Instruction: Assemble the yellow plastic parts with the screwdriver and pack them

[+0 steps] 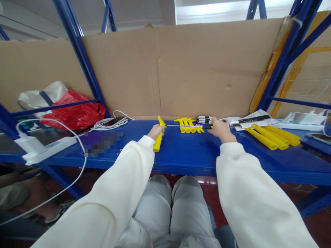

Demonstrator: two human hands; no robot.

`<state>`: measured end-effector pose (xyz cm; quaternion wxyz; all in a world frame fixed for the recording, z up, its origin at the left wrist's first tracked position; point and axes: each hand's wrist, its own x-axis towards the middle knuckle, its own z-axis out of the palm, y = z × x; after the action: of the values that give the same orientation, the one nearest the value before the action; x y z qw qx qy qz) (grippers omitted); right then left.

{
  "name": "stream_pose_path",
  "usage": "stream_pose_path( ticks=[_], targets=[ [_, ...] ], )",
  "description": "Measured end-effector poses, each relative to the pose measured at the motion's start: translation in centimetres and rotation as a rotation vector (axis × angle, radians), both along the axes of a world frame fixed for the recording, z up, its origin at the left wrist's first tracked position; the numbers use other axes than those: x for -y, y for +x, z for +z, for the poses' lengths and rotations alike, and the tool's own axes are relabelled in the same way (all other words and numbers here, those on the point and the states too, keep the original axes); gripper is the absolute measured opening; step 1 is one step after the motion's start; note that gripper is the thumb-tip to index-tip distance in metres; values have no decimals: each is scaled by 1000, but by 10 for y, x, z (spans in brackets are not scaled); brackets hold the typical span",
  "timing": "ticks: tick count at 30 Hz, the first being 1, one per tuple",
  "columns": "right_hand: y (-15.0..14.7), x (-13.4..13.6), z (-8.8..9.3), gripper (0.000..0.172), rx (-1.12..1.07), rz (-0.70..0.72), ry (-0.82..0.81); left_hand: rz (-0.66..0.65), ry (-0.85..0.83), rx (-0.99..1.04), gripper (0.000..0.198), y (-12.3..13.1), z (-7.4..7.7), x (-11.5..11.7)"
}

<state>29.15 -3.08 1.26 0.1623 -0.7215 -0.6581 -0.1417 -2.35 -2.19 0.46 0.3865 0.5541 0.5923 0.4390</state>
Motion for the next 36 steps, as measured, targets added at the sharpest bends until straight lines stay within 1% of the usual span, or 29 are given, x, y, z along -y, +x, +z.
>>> stream_pose_path(
  ticks=[3,6,9,13,15,19,24,30,33,36],
  targets=[
    [0,-3,-1,38,11,17,4,3,2,-1,19,0,0,0],
    [0,-4,-1,36,18,54,8,3,-6,-6,19,0,0,0],
    [-1,-2,0,33,19,60,-1,8,-9,-11,16,0,0,-1],
    [-2,2,2,34,28,71,37,-1,-12,-13,16,0,-1,-2],
    [-3,4,2,32,34,66,42,-6,-12,-11,16,0,-1,-2],
    [-1,3,2,24,22,43,-8,-2,-10,-13,16,-1,0,-1],
    [1,-1,1,28,10,117,-56,16,-9,-23,17,-1,1,0],
    [-2,-1,1,33,32,99,3,21,-11,-21,16,0,2,2],
    [-2,0,1,29,66,103,47,14,-14,-24,16,0,2,2],
    [-1,1,1,27,65,97,25,12,-15,-21,16,0,2,2]
  ],
)
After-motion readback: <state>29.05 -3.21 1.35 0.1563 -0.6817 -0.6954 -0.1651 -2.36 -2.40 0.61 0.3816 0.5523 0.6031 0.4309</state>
